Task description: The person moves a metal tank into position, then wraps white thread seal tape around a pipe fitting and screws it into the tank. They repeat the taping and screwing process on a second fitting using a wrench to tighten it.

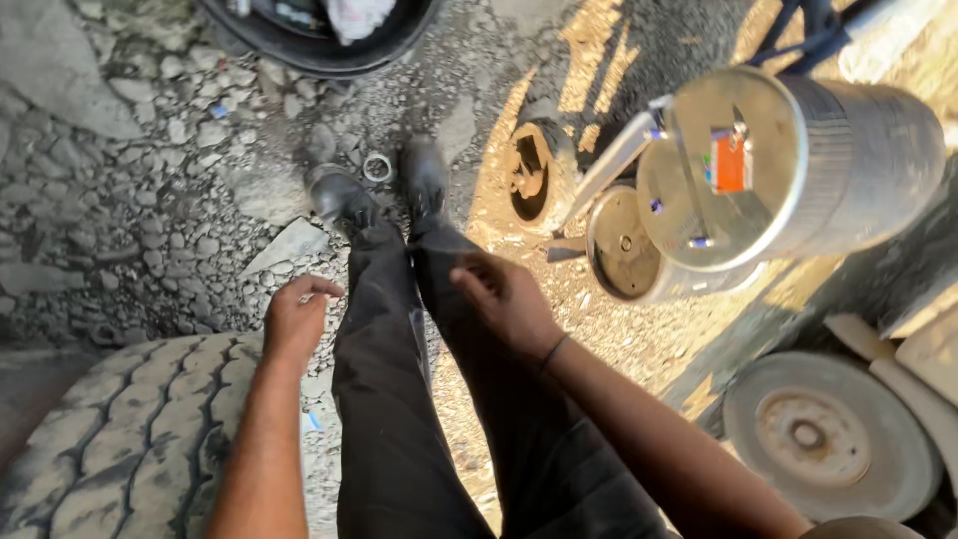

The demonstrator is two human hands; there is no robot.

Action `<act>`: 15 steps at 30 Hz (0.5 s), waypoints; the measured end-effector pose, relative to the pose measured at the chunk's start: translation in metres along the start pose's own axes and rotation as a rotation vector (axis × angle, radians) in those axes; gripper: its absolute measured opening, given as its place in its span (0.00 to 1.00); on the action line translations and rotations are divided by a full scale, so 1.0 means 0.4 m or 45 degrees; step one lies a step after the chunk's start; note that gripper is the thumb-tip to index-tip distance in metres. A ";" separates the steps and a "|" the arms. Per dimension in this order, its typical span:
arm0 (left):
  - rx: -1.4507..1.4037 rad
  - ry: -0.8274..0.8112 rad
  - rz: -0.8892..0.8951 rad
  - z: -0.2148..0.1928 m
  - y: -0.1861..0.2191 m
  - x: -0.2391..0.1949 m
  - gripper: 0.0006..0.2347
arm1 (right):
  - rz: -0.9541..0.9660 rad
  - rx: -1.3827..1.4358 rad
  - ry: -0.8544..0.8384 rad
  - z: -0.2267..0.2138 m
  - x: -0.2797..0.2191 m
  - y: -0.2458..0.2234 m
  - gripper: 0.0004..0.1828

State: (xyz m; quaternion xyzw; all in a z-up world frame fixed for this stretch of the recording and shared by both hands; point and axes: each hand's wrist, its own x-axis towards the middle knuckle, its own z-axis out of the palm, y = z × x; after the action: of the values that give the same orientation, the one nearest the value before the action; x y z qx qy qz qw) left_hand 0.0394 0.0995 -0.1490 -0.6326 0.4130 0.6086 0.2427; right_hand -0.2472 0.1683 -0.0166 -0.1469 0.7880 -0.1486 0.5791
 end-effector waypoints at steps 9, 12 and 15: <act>-0.105 -0.183 0.048 -0.011 -0.016 0.025 0.09 | -0.054 0.345 -0.107 0.064 -0.166 -0.015 0.19; 0.053 -0.197 0.033 0.014 0.006 0.041 0.09 | 0.047 0.429 -0.110 0.027 -0.206 0.064 0.19; 0.281 -0.215 0.043 0.063 0.039 0.045 0.09 | 0.102 0.707 0.041 -0.027 -0.246 0.191 0.18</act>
State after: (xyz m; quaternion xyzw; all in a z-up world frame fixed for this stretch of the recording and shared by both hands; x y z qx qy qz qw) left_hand 0.0110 0.1074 -0.1670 -0.5415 0.4660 0.6147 0.3343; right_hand -0.2338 0.2784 0.0413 0.0509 0.7315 -0.3381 0.5899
